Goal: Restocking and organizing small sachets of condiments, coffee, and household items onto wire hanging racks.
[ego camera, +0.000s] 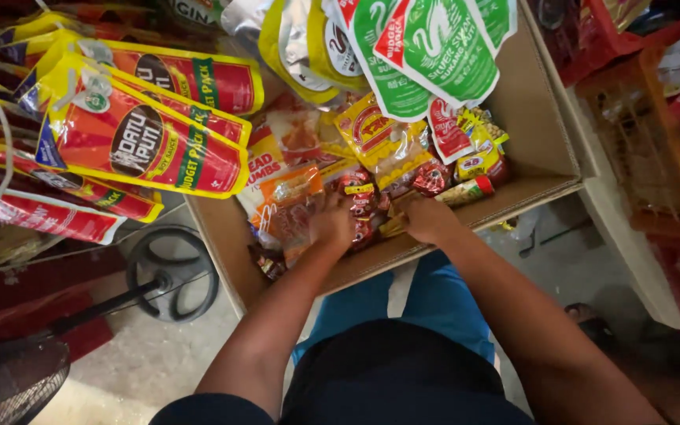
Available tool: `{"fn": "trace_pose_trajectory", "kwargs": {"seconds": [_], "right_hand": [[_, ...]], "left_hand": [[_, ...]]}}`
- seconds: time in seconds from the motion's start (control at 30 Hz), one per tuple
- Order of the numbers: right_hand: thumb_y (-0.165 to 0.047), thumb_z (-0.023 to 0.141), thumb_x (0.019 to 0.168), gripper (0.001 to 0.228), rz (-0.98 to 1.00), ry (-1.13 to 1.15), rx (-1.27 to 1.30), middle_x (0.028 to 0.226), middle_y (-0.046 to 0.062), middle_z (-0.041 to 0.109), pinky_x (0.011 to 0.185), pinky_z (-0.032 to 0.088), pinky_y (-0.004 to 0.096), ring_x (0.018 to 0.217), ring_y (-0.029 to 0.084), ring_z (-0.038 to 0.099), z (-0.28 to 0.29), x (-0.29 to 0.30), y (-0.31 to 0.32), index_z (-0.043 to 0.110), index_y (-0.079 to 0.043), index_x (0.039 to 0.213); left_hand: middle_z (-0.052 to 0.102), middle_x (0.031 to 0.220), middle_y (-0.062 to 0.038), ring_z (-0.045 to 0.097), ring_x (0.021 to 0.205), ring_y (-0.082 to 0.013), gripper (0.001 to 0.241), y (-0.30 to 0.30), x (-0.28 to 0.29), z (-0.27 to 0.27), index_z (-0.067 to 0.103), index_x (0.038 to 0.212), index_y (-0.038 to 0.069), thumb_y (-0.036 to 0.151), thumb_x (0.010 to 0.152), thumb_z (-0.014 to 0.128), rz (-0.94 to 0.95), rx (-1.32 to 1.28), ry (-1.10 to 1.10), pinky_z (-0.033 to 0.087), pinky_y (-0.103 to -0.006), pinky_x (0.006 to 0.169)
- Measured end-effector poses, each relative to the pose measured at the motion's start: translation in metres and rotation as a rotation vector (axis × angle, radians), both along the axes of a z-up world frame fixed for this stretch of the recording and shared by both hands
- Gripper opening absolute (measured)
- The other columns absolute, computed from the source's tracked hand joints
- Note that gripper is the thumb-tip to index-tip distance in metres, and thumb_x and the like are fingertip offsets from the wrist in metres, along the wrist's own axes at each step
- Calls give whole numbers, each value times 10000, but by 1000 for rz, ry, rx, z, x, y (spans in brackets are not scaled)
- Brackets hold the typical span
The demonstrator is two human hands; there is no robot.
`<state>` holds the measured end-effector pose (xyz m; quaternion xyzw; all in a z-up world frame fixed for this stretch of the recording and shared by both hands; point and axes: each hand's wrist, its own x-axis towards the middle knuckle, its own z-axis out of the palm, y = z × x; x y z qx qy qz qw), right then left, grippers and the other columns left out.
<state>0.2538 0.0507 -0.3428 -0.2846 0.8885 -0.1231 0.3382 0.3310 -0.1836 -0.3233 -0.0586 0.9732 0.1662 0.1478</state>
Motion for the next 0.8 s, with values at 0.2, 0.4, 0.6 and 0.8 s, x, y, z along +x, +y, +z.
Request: {"fn": "trace_pose_trajectory", "kwargs": {"seconds": [0.2,0.4,0.6,0.8], "right_hand": [[-221,575,884,341,-89,-7,-91,1162,163,721,865,548,494,1036,373,684,-10,-10,0,704,-135,1188],[-226,611,905,386,-275,143,-110,1324,161,625,935,531,492,1139,388,633,5,-28,3,644,-138,1279],[-242,650,835,520,-391,144,-93,1403,146,535,910,519,515,1216,397,557,15,-41,17,592,-203,1350],[-263,623,884,470,-392,97,43,1332,126,578,927,533,497,1197,368,589,16,-42,10,617,-267,1354]], "left_hand": [[565,1363,-110,465,1364,-384,402,42,-57,29,669,1212,124,242,831,726,-184,58,156,372,-587,1064],[545,1504,-74,410,1452,-329,488,72,-119,-28,667,1327,165,221,846,605,-497,-130,636,314,-527,1154],[643,1324,-87,493,1353,-317,357,63,-150,6,717,1204,164,182,879,570,-448,-103,190,310,-585,1151],[699,1252,-164,611,1220,-349,350,72,-188,52,741,1146,77,312,1024,513,-285,-113,-144,416,-525,1093]]}}
